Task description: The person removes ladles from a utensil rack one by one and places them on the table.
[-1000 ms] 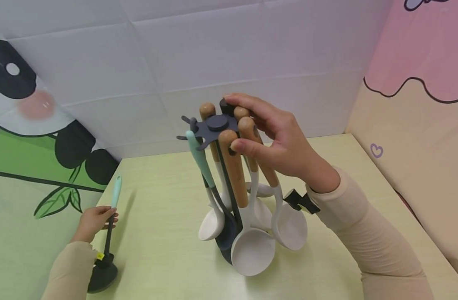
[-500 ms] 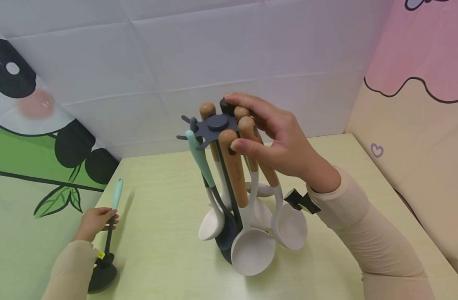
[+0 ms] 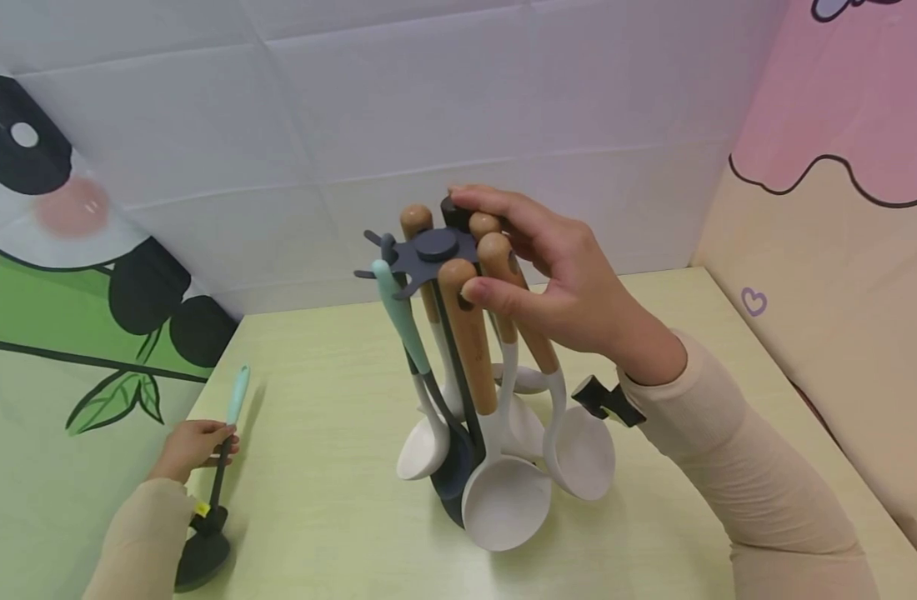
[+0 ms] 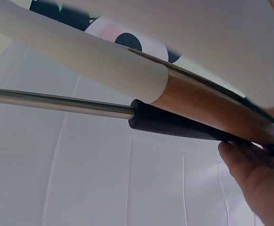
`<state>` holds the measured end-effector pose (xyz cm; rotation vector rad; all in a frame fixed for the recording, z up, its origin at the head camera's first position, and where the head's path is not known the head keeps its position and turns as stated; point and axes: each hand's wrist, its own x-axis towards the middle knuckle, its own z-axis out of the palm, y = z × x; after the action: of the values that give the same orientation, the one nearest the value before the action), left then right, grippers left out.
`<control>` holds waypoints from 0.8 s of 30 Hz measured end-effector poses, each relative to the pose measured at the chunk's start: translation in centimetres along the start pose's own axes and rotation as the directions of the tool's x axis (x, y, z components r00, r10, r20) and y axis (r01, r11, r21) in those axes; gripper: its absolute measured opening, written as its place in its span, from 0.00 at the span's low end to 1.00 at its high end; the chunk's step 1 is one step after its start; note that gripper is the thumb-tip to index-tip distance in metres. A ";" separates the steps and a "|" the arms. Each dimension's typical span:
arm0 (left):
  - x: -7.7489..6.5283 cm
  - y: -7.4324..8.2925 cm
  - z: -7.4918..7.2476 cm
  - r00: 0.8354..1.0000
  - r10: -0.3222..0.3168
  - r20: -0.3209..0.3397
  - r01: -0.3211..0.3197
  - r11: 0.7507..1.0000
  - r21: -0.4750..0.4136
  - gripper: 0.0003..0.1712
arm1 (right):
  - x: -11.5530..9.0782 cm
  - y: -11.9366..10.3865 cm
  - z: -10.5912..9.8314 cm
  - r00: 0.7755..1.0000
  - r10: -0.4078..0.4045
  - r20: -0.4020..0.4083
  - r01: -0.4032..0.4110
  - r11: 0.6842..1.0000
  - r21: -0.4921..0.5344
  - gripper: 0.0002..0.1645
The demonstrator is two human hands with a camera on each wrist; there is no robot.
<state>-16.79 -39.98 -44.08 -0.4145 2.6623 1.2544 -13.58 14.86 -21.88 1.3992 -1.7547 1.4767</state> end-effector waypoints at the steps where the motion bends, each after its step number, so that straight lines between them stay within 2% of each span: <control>1: 0.0 0.0 0.0 1.000 -0.004 0.005 0.004 1.000 0.005 0.19 | 0.0 -0.1 0.0 1.000 0.004 0.001 -0.004 1.000 -0.007 0.45; 8: 0.1 0.0 0.0 0.999 -0.027 0.029 0.026 0.999 0.032 0.19 | -0.1 -0.7 0.1 0.998 0.055 -0.005 -0.055 0.985 -0.164 0.50; 11: 0.2 -0.2 0.1 0.999 -0.029 0.042 0.027 0.999 0.043 0.19 | -0.1 -1.0 0.2 0.996 0.088 -0.007 -0.087 0.972 -0.217 0.45; 15: 0.3 -0.3 0.1 0.998 -0.039 0.056 0.035 0.998 0.054 0.18 | -0.1 -1.4 0.3 0.992 0.127 -0.011 -0.126 0.969 -0.211 0.34; 24: 0.6 -1.1 0.0 0.997 -0.057 0.058 0.052 0.995 0.091 0.17 | 0.1 -1.4 0.2 0.990 0.138 -0.018 -0.139 0.982 -0.125 0.32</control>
<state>-17.01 -40.74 -44.99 -0.4258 2.6259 1.1101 -12.33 14.78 -21.23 1.2271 -1.9371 1.4120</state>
